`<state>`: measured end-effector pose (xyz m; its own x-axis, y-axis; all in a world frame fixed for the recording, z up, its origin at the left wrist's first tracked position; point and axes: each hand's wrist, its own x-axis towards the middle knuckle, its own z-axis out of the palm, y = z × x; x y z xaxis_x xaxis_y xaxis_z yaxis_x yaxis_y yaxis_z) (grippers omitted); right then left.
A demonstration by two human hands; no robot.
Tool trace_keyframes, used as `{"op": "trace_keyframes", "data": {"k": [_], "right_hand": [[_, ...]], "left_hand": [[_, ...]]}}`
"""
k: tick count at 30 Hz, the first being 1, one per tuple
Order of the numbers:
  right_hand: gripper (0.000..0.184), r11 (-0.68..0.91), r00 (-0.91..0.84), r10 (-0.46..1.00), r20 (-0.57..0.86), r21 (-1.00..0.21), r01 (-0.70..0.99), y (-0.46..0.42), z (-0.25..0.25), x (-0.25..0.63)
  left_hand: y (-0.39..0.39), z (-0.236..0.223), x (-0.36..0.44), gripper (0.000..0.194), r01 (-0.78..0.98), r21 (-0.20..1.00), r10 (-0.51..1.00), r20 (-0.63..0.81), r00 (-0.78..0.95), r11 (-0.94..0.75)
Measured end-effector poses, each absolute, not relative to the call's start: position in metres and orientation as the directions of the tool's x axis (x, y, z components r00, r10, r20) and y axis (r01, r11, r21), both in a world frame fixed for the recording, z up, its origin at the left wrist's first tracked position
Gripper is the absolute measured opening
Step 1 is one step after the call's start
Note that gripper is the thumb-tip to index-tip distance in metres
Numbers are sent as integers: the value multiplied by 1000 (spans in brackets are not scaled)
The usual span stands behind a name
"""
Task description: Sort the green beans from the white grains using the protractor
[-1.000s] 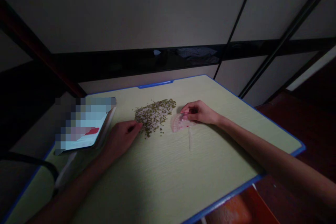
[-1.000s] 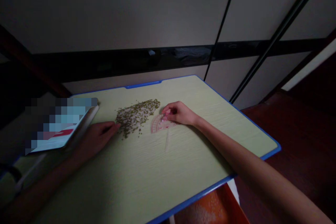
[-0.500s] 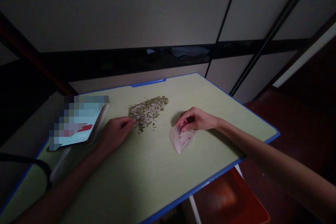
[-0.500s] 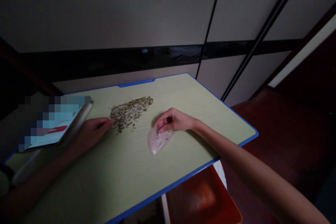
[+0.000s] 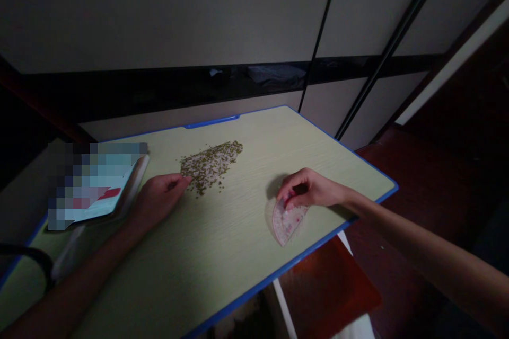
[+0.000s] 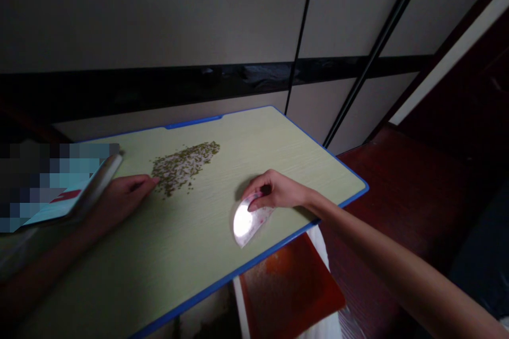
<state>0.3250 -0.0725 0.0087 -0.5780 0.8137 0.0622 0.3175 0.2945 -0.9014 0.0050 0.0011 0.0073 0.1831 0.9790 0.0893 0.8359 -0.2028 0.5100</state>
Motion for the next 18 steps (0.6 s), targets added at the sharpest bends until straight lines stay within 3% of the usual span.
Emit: {"op": "trace_keyframes", "data": {"k": [9, 18], "right_hand": [[23, 237, -440, 897, 47, -890, 389, -95, 6, 343], [21, 280, -395, 912, 111, -873, 400, -117, 8, 344]], "left_hand": [[4, 8, 6, 38, 834, 505, 975, 104, 196, -222], [1, 12, 9, 36, 849, 478, 975, 90, 205, -223]]}}
